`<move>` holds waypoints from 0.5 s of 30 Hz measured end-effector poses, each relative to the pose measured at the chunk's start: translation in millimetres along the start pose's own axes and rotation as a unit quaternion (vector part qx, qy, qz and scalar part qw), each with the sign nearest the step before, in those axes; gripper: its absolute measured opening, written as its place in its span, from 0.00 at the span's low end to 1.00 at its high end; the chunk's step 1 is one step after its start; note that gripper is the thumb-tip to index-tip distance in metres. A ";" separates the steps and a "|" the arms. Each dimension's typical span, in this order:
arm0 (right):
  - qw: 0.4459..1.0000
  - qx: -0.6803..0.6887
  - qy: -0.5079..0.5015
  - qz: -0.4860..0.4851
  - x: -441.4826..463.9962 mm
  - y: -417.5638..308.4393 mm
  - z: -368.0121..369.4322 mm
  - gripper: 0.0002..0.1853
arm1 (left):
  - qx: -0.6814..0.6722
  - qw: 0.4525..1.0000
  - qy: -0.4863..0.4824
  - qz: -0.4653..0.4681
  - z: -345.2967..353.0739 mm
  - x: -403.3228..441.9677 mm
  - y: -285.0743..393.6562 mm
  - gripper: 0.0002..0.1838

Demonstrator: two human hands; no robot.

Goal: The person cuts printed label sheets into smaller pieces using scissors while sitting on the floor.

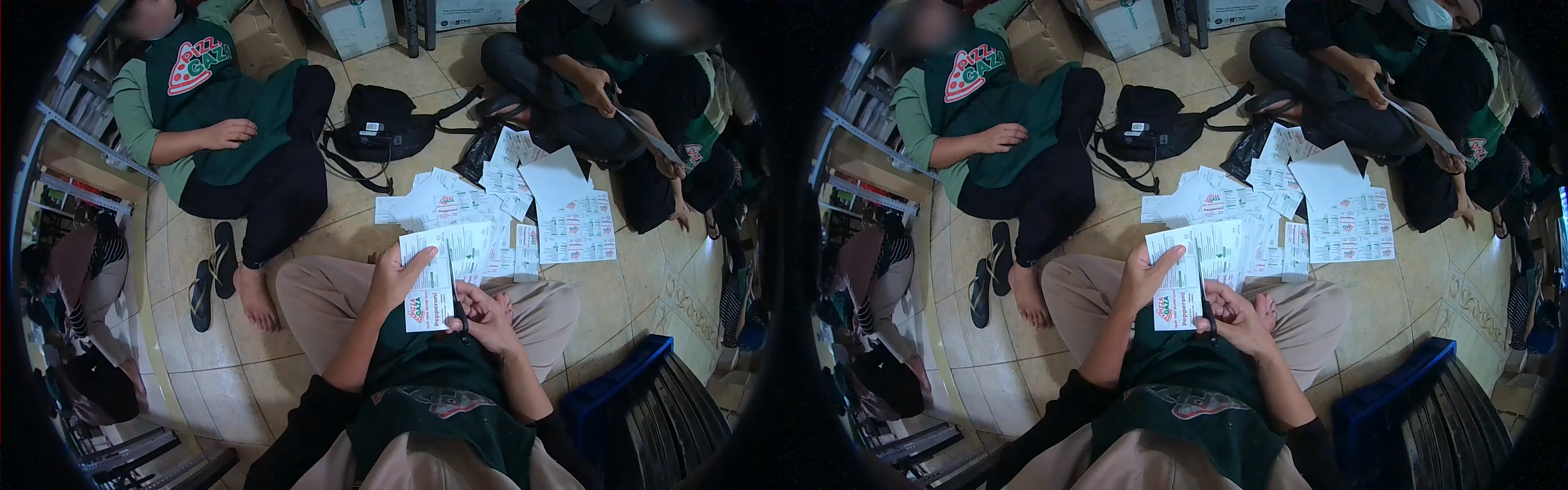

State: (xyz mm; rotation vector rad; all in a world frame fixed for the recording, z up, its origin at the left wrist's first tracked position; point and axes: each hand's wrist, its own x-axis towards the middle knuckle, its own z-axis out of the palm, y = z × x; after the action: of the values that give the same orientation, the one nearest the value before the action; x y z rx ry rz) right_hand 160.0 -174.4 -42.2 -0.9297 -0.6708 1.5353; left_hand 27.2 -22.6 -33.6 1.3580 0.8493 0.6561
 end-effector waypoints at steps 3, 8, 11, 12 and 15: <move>0.999 -0.008 0.025 -0.019 1.8 2.4 -3.6 0.31 | -0.001 0.999 -0.042 -0.013 2.9 -2.8 0.8 0.12; 0.999 -0.020 0.046 -0.013 5.4 -3.3 0.5 0.32 | -0.037 0.997 -0.054 -0.038 9.8 -1.6 -2.3 0.11; 0.998 -0.015 0.060 -0.016 6.8 -1.8 0.5 0.32 | -0.030 0.997 -0.053 -0.036 10.3 0.7 -5.2 0.11; 0.998 -0.016 0.065 -0.013 7.1 -0.9 0.0 0.32 | -0.030 0.997 -0.053 -0.036 10.3 1.6 -6.0 0.11; 0.996 -0.021 0.081 -0.017 8.1 7.2 -4.1 0.31 | -0.043 0.996 -0.058 -0.058 10.4 4.2 -8.7 0.12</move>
State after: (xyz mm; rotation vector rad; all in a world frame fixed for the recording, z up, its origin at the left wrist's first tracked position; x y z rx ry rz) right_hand 159.5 -168.0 -51.9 -1.0568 -0.6006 1.4032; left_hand 37.5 -26.0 -42.8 1.2475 0.7914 0.5142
